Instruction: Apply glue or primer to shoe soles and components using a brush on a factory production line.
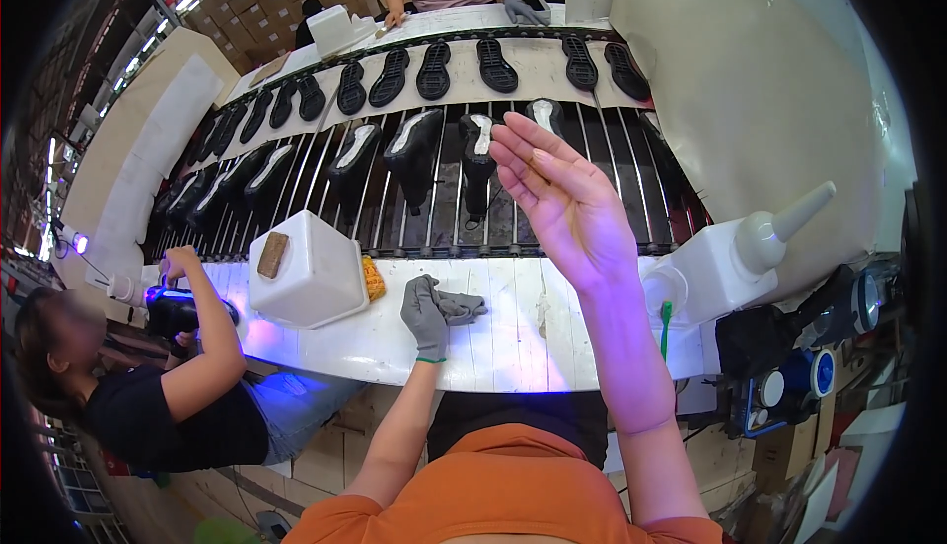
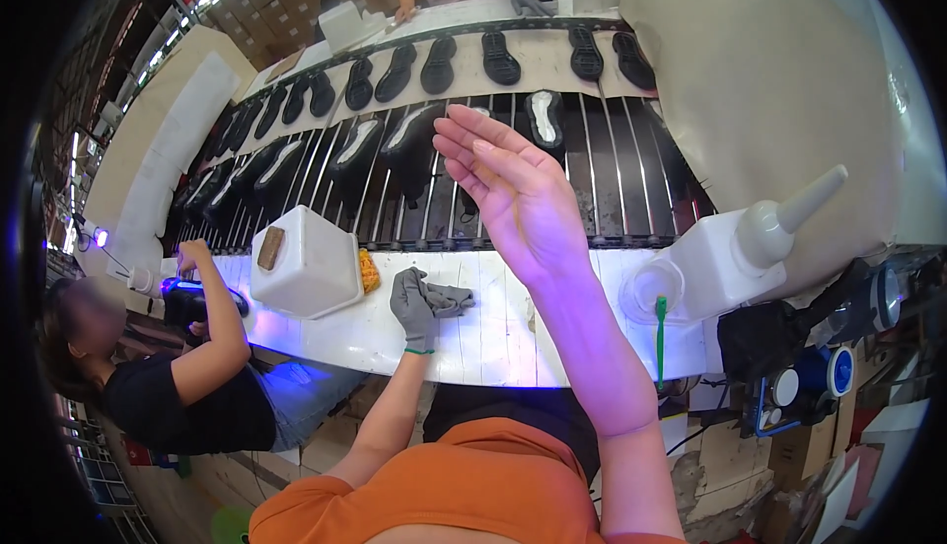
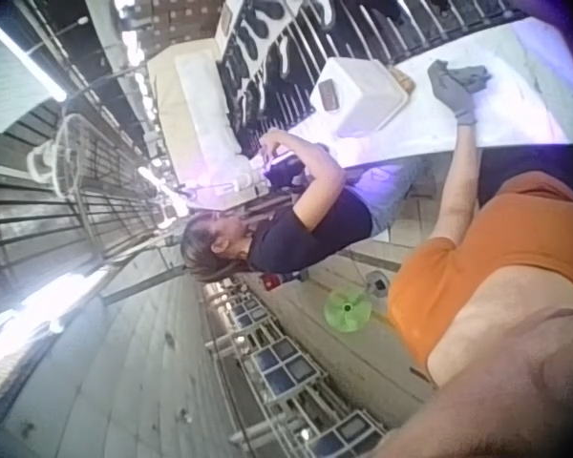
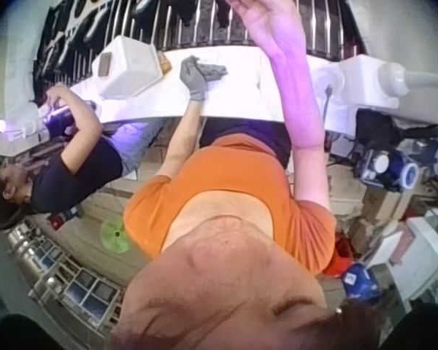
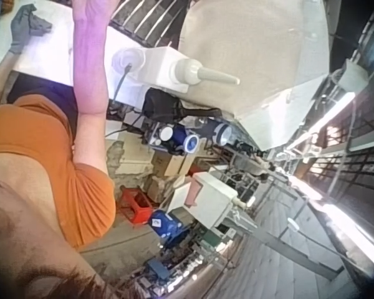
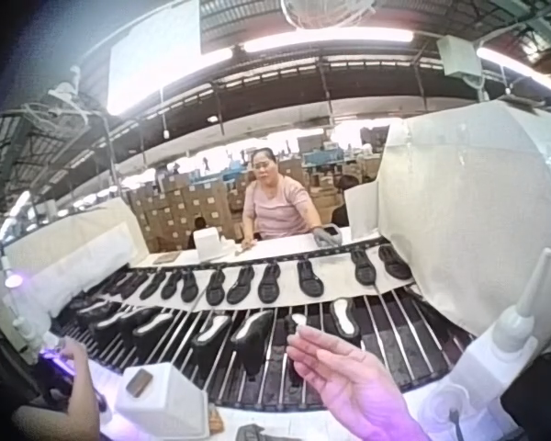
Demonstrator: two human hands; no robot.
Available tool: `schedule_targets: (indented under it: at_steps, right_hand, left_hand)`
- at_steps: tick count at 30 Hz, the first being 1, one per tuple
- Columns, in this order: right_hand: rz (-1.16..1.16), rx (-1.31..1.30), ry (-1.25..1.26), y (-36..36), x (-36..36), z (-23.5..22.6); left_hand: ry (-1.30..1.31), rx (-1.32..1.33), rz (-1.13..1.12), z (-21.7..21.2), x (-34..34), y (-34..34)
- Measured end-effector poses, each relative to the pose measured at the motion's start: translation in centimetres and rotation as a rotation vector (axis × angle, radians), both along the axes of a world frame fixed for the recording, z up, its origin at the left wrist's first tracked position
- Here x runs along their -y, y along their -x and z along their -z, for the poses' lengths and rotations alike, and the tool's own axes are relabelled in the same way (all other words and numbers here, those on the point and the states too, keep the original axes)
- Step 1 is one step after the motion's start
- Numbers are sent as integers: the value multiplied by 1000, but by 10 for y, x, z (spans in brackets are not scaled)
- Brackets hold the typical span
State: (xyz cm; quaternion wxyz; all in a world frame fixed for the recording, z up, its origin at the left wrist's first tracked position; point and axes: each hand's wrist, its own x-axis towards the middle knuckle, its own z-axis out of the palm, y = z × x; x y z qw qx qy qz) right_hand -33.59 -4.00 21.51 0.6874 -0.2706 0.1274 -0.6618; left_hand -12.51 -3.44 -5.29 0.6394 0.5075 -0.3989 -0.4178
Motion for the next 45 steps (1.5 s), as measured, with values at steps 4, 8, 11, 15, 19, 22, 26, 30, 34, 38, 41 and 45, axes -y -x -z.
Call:
schedule_targets:
  at_steps: [4, 8, 11, 15, 19, 22, 26, 30, 34, 38, 41, 45]
  right_hand:
    - [-11, -60, 104, -1, -7, -6]
    - [-125, -165, 239, -3, -40, -32]
    - [-194, -392, 343, -4, -67, -58]
    - [-270, -17, 590, -35, -84, -78]
    - [-436, 111, 743, -38, -101, -92]
    - [-460, 149, 798, -30, -107, -96]
    - [-466, 158, 837, -22, -110, -97]
    - [-460, 149, 845, -17, -109, -96]
    - [-455, 143, 834, -16, -106, -94]
    - [-449, 124, 815, -15, -102, -90]
    - [-429, 102, 813, -10, -100, -89]
    - [-422, 104, 839, -1, -101, -93]
  left_hand:
    - [30, 38, -4, 4, 2, 0]
    - [8, 7, -18, 1, 0, 3]
    - [1, 38, -32, -5, -2, 6]
    - [-2, 34, -19, -14, -3, 11]
    - [-9, 2, -2, -17, -5, 11]
    - [-22, -44, 15, -14, -4, 11]
    - [1, 31, -23, -6, 0, 8]
    - [-15, -22, -19, -1, -1, 7]
    - [-14, 2, -16, -4, -1, 8]
    - [-12, -24, 12, -12, -2, 12]
    - [4, -20, 32, -18, -3, 15]
    - [-41, -106, 60, -20, -4, 15]
